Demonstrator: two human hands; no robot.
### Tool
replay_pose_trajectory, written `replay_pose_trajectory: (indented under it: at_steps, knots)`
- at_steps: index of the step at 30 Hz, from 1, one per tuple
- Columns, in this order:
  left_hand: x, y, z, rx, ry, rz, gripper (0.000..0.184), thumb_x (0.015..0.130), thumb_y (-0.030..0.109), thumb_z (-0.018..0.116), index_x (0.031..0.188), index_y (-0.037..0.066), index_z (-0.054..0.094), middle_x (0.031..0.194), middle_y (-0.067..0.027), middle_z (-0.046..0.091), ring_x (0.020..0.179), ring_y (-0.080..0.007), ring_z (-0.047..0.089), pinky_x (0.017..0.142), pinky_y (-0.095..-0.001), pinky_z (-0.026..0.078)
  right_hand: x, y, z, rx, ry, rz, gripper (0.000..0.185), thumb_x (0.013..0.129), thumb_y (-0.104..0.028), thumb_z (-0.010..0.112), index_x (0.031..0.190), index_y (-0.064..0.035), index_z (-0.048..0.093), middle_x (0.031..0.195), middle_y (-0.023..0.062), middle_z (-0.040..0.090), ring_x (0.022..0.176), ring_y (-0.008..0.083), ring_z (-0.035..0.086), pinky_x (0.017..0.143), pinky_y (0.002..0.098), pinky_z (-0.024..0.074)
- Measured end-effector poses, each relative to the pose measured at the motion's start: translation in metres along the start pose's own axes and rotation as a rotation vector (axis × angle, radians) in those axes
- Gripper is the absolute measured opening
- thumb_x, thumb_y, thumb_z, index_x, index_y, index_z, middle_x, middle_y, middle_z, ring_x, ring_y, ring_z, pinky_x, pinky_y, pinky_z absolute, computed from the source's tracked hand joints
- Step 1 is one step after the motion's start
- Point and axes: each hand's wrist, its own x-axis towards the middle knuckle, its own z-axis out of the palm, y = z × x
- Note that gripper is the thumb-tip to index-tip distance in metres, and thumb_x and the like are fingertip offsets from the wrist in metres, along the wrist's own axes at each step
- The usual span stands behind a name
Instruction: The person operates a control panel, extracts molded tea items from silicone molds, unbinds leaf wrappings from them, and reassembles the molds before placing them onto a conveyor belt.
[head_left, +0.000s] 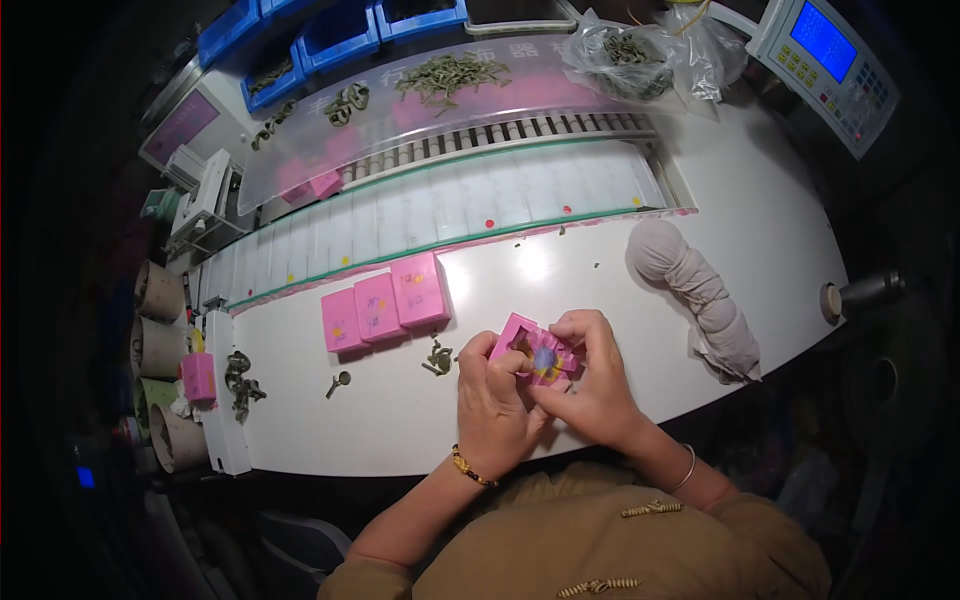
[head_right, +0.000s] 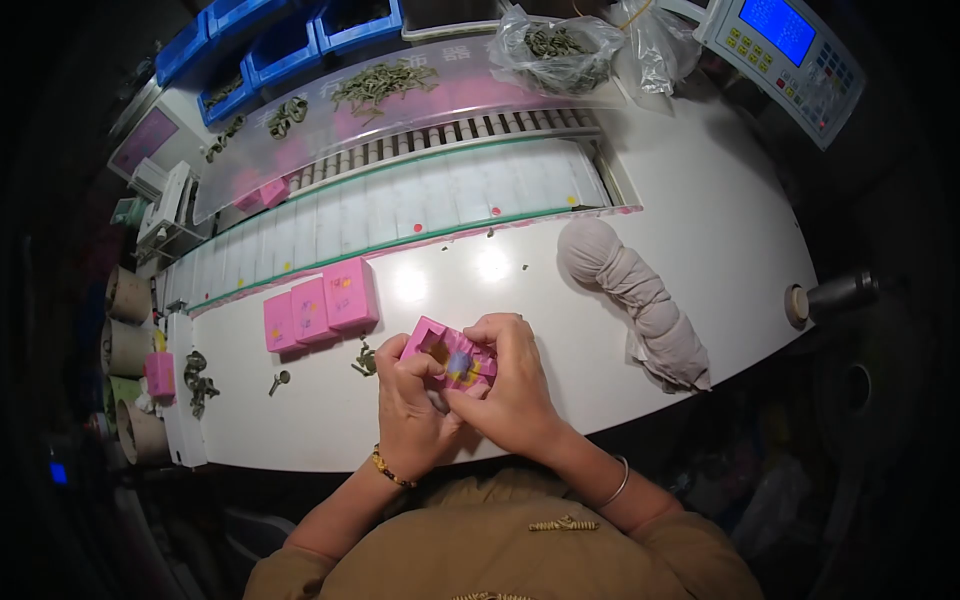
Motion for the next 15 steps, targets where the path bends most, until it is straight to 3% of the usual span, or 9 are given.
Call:
replay_pose_trajectory:
  at_steps: [8, 15]
  knots:
    - [-0.004, 0.001, 0.003, 0.077, -0.015, 0.066, 0.058, 0.068, 0.018, 0.082, 0.114, 0.016, 0.048, 0.122, -0.0186, 0.043, 0.109, -0.0372, 0.047, 0.09, -0.0471, 0.042, -0.004, 0.002, -0.002, -0.028, 0.003, -0.056, 0.059, 0.064, -0.006, 0.078, 0.114, -0.0009, 0.046, 0.112, 0.0196, 0.049, 0.104, 0.0353, 0.052, 0.093, 0.0423, 0.0435]
    - [-0.004, 0.003, -0.005, 0.185, -0.091, 0.228, 0.051, 0.063, 0.02, 0.084, 0.11, 0.019, 0.063, 0.121, -0.0143, 0.046, 0.112, -0.0338, 0.049, 0.09, -0.0453, 0.042, 0.0, -0.011, -0.011, -0.187, -0.066, -0.009, 0.053, 0.068, -0.009, 0.074, 0.112, -0.001, 0.045, 0.108, 0.0189, 0.048, 0.102, 0.0368, 0.052, 0.088, 0.0442, 0.0444]
